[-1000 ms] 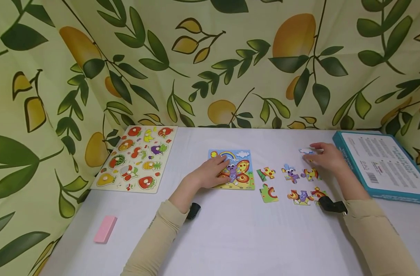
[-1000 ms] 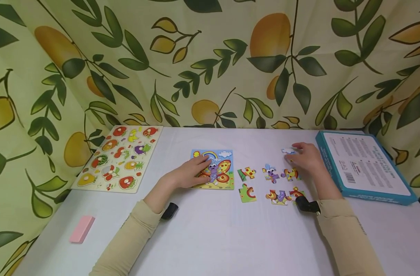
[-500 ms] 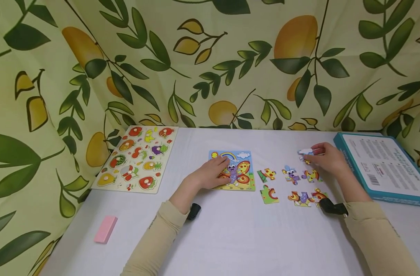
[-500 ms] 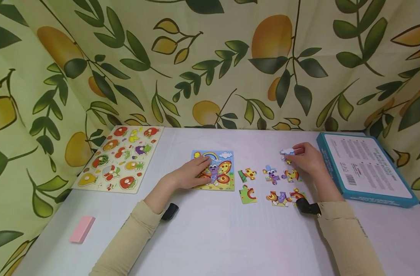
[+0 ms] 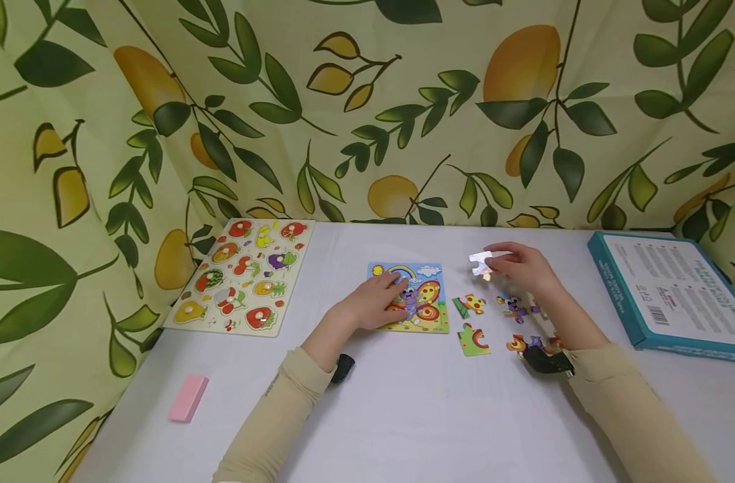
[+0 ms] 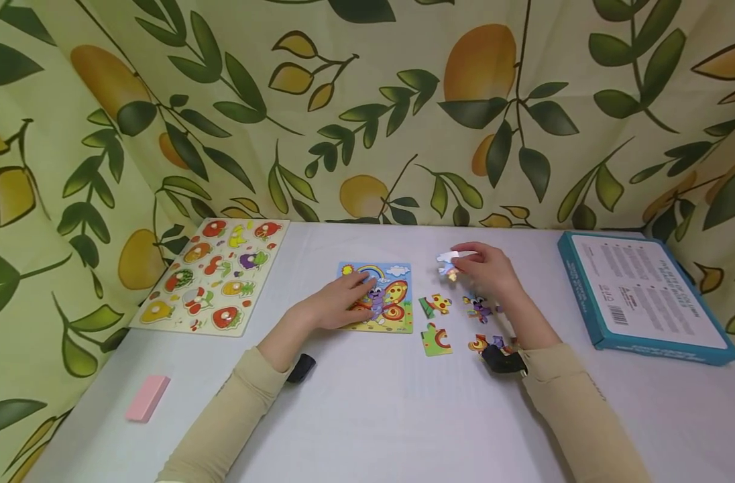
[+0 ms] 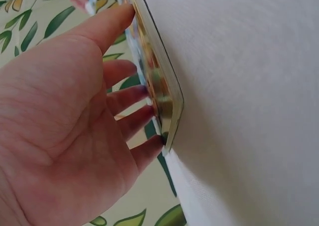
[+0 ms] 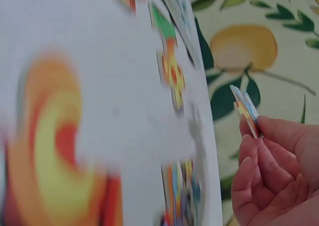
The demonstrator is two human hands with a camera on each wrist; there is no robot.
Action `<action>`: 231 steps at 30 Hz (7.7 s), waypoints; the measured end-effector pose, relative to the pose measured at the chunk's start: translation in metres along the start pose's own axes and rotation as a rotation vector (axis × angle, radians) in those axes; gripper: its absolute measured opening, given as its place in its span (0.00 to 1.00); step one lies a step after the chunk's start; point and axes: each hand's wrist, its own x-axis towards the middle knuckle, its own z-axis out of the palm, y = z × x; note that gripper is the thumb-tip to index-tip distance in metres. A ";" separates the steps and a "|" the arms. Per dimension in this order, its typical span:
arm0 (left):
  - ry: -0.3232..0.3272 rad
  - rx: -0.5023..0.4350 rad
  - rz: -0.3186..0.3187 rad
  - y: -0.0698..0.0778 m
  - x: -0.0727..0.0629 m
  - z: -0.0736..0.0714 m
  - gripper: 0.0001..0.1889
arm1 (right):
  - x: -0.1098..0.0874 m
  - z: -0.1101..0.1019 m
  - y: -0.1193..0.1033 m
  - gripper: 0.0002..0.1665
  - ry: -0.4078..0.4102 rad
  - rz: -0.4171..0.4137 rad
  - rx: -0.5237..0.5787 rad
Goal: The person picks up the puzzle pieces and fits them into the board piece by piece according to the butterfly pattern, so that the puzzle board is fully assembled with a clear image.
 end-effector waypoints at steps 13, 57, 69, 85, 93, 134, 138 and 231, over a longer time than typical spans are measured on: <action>0.011 0.095 -0.035 0.007 0.005 0.000 0.36 | 0.028 0.058 -0.036 0.24 -0.133 -0.004 0.070; 0.022 0.114 -0.056 0.014 0.006 -0.002 0.34 | 0.029 0.075 -0.042 0.16 -0.139 -0.125 -0.210; 0.027 0.107 -0.045 0.013 0.006 -0.001 0.33 | 0.029 0.075 -0.043 0.16 -0.145 -0.116 -0.217; 0.040 0.132 -0.042 0.012 0.008 0.000 0.33 | 0.030 0.076 -0.043 0.15 -0.144 -0.123 -0.220; 0.045 0.139 -0.041 0.013 0.008 0.000 0.33 | 0.031 0.077 -0.043 0.11 -0.162 -0.135 -0.226; 0.064 -0.093 -0.042 0.001 -0.007 -0.002 0.38 | -0.027 0.018 -0.005 0.23 -0.287 -0.281 -0.353; 0.051 -0.170 -0.056 -0.010 -0.022 -0.003 0.39 | -0.032 0.017 0.001 0.23 -0.264 -0.340 -0.362; 0.021 -0.210 -0.007 -0.027 -0.049 0.002 0.35 | 0.008 0.135 -0.072 0.22 -0.288 -0.307 -0.195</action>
